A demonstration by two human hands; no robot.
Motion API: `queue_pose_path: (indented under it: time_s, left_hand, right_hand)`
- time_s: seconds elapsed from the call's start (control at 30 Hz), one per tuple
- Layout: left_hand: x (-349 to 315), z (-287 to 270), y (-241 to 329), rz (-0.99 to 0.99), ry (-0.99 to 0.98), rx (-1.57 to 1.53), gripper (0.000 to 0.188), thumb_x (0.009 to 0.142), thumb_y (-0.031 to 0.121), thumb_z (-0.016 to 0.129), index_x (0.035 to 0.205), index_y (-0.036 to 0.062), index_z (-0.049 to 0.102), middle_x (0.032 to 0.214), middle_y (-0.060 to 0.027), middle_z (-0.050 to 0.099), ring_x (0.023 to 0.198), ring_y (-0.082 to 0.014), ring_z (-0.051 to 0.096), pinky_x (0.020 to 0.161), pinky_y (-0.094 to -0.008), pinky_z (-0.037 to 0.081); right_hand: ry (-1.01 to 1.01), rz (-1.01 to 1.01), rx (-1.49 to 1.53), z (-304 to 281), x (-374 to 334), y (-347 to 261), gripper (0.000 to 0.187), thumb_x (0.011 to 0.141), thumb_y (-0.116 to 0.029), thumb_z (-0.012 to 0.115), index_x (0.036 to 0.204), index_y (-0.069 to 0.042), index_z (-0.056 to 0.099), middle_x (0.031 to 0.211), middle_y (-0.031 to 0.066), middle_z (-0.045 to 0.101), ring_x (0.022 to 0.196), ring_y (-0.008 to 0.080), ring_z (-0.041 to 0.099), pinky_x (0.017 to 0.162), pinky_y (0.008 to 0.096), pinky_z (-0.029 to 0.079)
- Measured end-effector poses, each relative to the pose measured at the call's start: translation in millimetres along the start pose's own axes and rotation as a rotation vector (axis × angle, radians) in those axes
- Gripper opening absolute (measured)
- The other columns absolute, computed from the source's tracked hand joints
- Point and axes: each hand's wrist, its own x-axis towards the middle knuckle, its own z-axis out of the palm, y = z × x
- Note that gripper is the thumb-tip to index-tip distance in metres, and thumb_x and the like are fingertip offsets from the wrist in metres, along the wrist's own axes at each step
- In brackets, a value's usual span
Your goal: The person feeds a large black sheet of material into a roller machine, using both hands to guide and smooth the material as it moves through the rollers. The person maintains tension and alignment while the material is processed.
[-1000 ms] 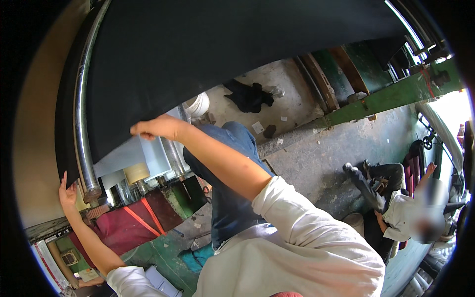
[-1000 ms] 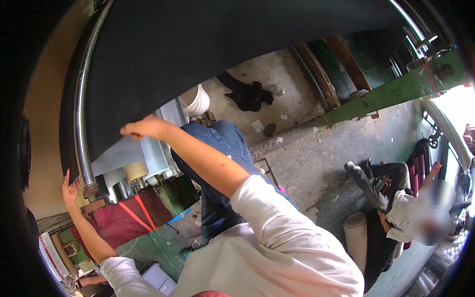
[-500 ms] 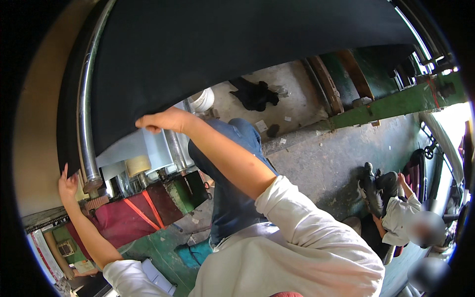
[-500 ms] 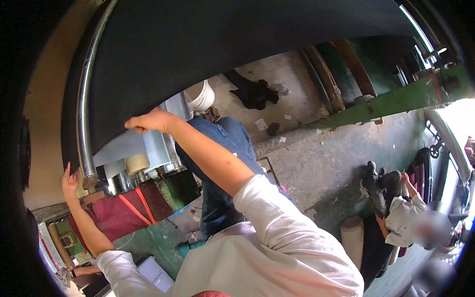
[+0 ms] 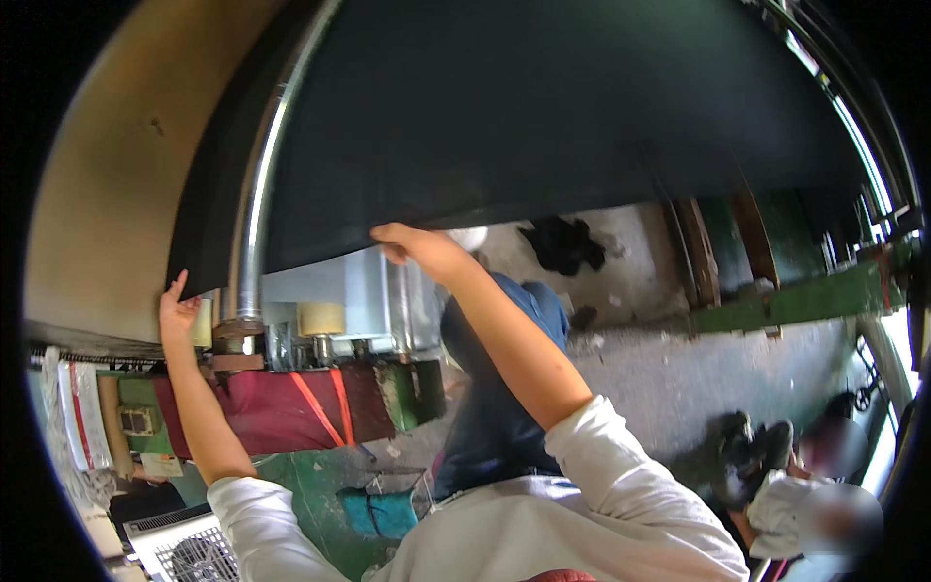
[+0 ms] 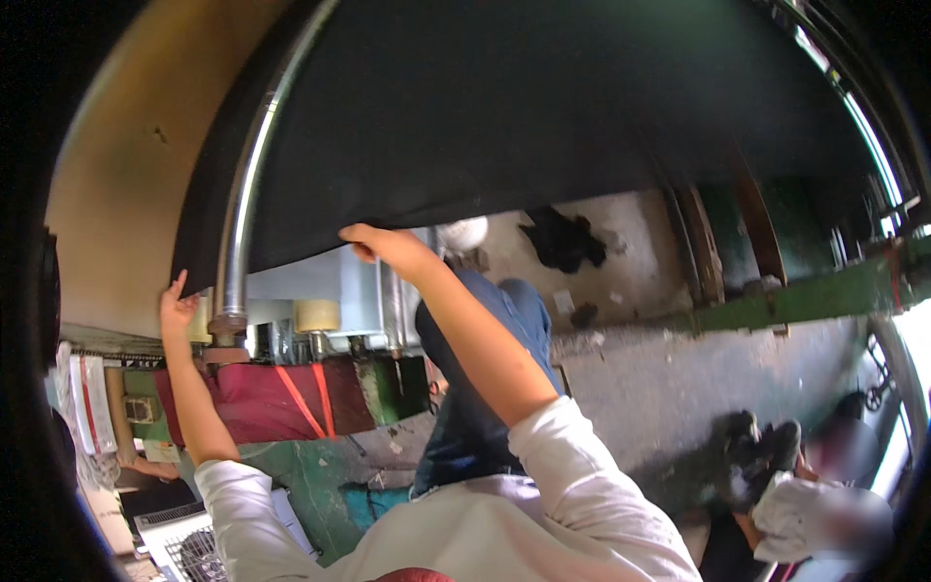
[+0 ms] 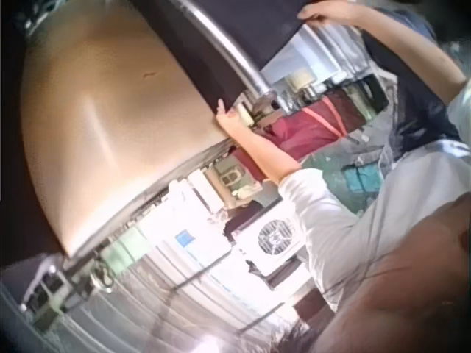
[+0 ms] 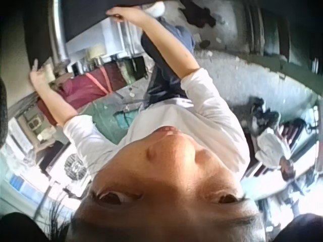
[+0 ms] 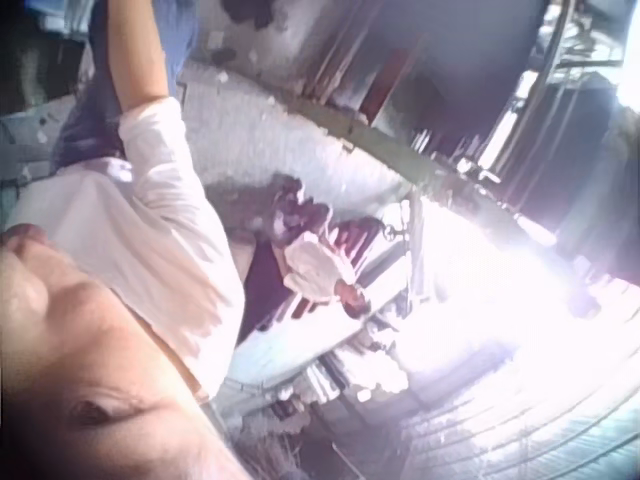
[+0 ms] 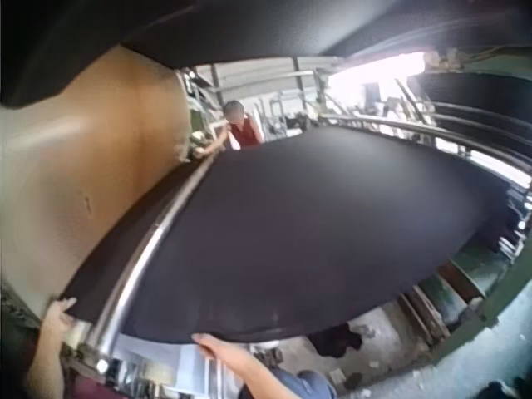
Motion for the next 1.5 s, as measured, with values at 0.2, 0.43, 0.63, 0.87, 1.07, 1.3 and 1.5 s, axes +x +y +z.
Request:
queue_pose_path:
  time_s: [0.2, 0.43, 0.63, 0.87, 1.07, 1.3, 1.5]
  left_hand:
    - [-31.3, 91.0, -25.9, 0.066, -0.031, -0.064, 0.032, 0.096, 0.032, 0.039, 0.114, 0.0156, 0.060, 0.112, -0.0061, 0.057, 0.087, -0.0182, 0.050, 0.078, -0.0286, 0.043]
    - [-9.1, 35.8, -31.7, 0.156, 0.056, -0.120, 0.019, 0.085, 0.026, 0.056, 0.101, 0.0154, 0.060, 0.112, -0.0089, 0.056, 0.088, -0.0251, 0.052, 0.076, -0.0364, 0.047]
    - [-48.9, 75.3, -31.6, 0.226, 0.284, -0.282, 0.023, 0.090, 0.023, 0.045, 0.107, 0.0134, 0.057, 0.114, -0.0054, 0.055, 0.094, -0.0274, 0.047, 0.076, -0.0415, 0.048]
    - [-38.6, 102.4, -30.6, 0.197, -0.010, -0.066, 0.024, 0.086, 0.024, 0.054, 0.106, 0.0140, 0.062, 0.112, -0.0104, 0.050, 0.080, -0.0212, 0.052, 0.062, -0.0326, 0.049]
    - [24.1, -24.7, -39.3, 0.581, -0.198, 0.594, 0.048, 0.078, -0.002, 0.057, 0.124, 0.0109, 0.053, 0.097, -0.0053, 0.058, 0.070, -0.0106, 0.049, 0.061, -0.0224, 0.045]
    - [52.0, -3.4, -11.6, 0.049, -0.010, -0.161, 0.029, 0.092, 0.032, 0.046, 0.114, 0.0218, 0.062, 0.118, 0.0026, 0.054, 0.095, -0.0120, 0.049, 0.085, -0.0236, 0.038]
    - [26.1, 34.2, -12.7, 0.071, -0.158, -0.038, 0.030, 0.093, 0.035, 0.044, 0.117, 0.0240, 0.060, 0.111, 0.0020, 0.057, 0.088, -0.0108, 0.047, 0.077, -0.0203, 0.040]
  right_hand:
    - [0.394, -0.059, 0.408, -9.9, -11.2, -28.6, 0.023, 0.080, -0.016, 0.059, 0.061, -0.008, 0.051, 0.055, 0.0000, 0.045, 0.050, 0.0106, 0.041, 0.048, 0.0255, 0.030]
    - [0.039, 0.021, -0.057, 5.7, -11.8, -8.9, 0.025, 0.078, -0.015, 0.058, 0.056, -0.009, 0.048, 0.051, -0.0005, 0.044, 0.049, 0.0092, 0.041, 0.050, 0.0253, 0.032]
    - [0.392, -0.108, 0.485, -21.2, 2.2, -1.9, 0.006, 0.079, -0.009, 0.060, 0.079, -0.011, 0.054, 0.076, -0.0033, 0.051, 0.056, 0.0101, 0.041, 0.050, 0.0235, 0.031]
    - [0.267, 0.078, 0.011, -1.8, -9.6, -4.0, 0.015, 0.078, -0.020, 0.063, 0.077, -0.007, 0.056, 0.073, 0.0010, 0.053, 0.059, 0.0124, 0.047, 0.053, 0.0236, 0.037]
    - [0.457, 0.006, 0.382, -19.5, 1.1, 9.9, 0.040, 0.076, 0.006, 0.054, 0.114, -0.007, 0.057, 0.109, 0.0072, 0.055, 0.073, 0.0152, 0.050, 0.069, 0.0253, 0.045]
    - [-0.037, 0.024, 0.229, -0.8, -9.7, -11.1, 0.011, 0.078, -0.010, 0.059, 0.072, -0.007, 0.050, 0.059, 0.0021, 0.045, 0.048, 0.0108, 0.039, 0.044, 0.0238, 0.026]
    - [0.340, -0.126, 0.483, -12.2, -3.6, -14.4, 0.012, 0.079, -0.015, 0.060, 0.078, -0.006, 0.053, 0.071, 0.0030, 0.051, 0.051, 0.0106, 0.042, 0.044, 0.0240, 0.027]
